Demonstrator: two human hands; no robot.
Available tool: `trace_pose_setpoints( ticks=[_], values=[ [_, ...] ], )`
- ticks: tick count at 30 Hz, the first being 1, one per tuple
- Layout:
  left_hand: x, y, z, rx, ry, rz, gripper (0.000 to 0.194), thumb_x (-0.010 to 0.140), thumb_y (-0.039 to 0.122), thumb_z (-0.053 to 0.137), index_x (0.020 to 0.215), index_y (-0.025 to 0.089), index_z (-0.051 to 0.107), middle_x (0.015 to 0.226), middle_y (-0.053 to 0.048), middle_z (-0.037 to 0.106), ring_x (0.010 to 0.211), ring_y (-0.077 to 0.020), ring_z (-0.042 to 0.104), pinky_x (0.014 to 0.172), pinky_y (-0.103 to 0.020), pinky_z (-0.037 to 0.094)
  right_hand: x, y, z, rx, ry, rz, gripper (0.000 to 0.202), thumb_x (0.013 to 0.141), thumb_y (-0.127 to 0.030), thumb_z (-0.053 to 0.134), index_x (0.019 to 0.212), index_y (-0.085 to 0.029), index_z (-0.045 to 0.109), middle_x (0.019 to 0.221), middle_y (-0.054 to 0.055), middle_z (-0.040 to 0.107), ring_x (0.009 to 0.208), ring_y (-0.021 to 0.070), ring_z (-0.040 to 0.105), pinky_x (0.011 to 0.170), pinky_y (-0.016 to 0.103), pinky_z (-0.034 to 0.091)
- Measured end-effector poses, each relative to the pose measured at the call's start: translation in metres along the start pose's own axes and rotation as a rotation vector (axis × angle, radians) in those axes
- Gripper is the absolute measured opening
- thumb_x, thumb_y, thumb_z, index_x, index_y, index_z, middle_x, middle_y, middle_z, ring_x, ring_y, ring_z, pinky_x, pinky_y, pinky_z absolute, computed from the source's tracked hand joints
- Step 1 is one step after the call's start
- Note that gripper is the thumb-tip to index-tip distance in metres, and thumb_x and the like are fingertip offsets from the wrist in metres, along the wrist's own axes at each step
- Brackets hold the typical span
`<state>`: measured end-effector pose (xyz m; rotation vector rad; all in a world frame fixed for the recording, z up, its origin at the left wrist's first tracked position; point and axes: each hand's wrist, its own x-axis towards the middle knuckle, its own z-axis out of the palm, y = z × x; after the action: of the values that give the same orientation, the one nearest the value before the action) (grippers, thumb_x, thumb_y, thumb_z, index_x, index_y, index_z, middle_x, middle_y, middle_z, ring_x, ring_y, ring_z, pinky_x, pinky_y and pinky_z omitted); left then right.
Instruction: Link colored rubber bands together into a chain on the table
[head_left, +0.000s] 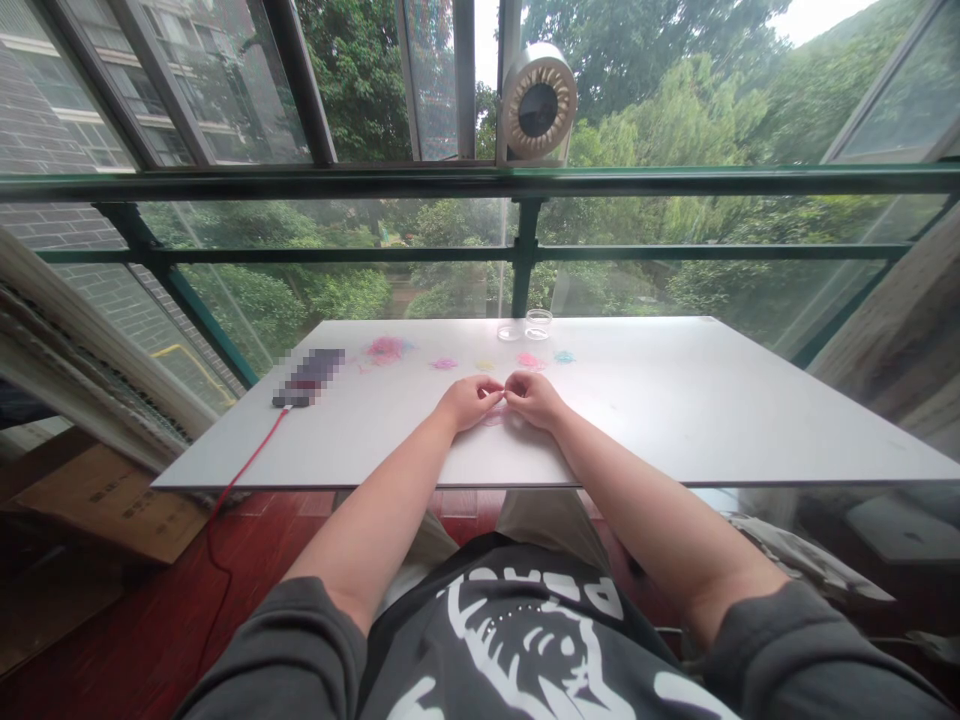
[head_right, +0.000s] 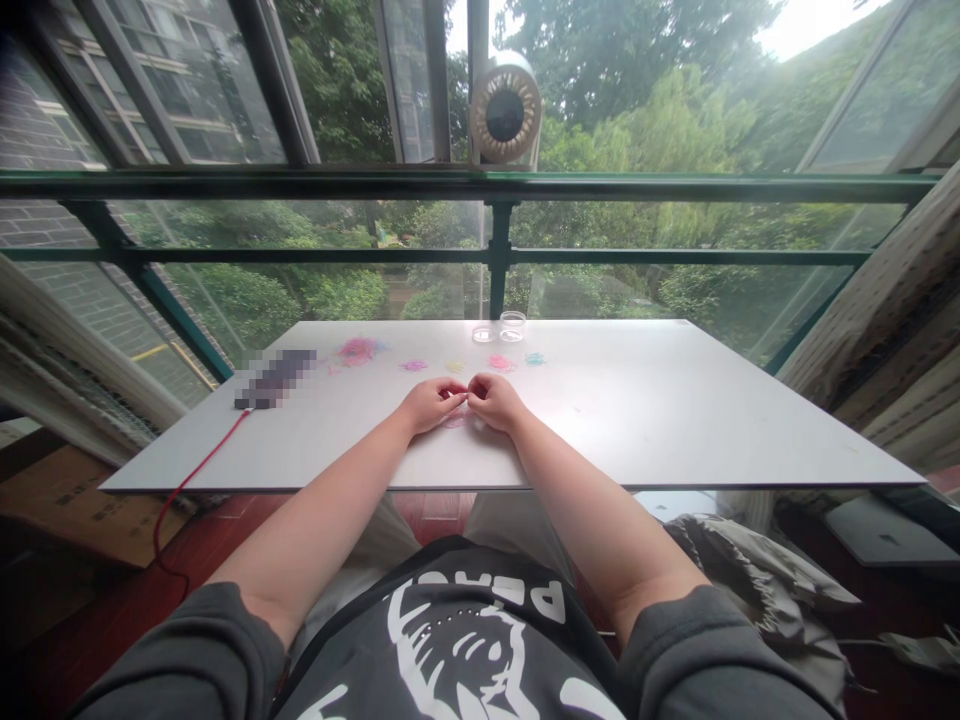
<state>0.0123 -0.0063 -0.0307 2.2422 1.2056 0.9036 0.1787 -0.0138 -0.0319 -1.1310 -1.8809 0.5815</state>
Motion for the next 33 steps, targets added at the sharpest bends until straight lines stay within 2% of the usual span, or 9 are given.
trace_pose_setpoints(
  ticks=[3,18,26,33],
  values=[
    [0.0007,-0.0018,0.0008,0.031,0.014,-0.019,0.024,0.075,0.037,0.051,0.081,0.019,0.066,0.073,-0.001,0.066,0.064,-0.012,0.055,0.063,-0.023,0.043,0.0002,0.0002,0.0003,-0.017,0.01,0.006,0.006,0.062,-0.021,0.048,0.061,-0.016,0.049,0.054,-0.003,0.047,0.052,0.0089,0.041,0.05,0.021,0.032],
    [0.0002,-0.0033,0.0007,0.042,0.055,-0.019,0.025,0.069,0.041,0.055,0.068,0.017,0.058,0.066,0.0,0.061,0.061,-0.0118,0.052,0.058,-0.024,0.04,0.0003,0.0,0.0007,-0.073,0.007,0.027,0.009,0.059,-0.024,0.049,0.058,-0.018,0.043,0.051,-0.004,0.042,0.051,0.0085,0.036,0.049,0.022,0.028],
    [0.0007,-0.0046,0.0019,0.042,0.049,0.003,0.021,0.068,0.037,0.055,0.066,0.016,0.055,0.063,0.001,0.057,0.058,-0.0107,0.05,0.057,-0.023,0.039,-0.0002,-0.0022,0.0008,-0.091,-0.022,0.029,0.01,0.059,-0.024,0.049,0.058,-0.018,0.042,0.052,-0.005,0.041,0.051,0.0083,0.035,0.049,0.022,0.027],
    [0.0015,-0.0052,0.0018,0.052,0.063,0.007,0.024,0.068,0.04,0.056,0.065,0.016,0.054,0.062,0.001,0.057,0.058,-0.0109,0.049,0.056,-0.023,0.039,0.0004,-0.0014,-0.0001,-0.094,-0.004,0.014,0.011,0.059,-0.024,0.049,0.057,-0.018,0.042,0.052,-0.005,0.041,0.051,0.0084,0.035,0.049,0.022,0.028]
  ],
)
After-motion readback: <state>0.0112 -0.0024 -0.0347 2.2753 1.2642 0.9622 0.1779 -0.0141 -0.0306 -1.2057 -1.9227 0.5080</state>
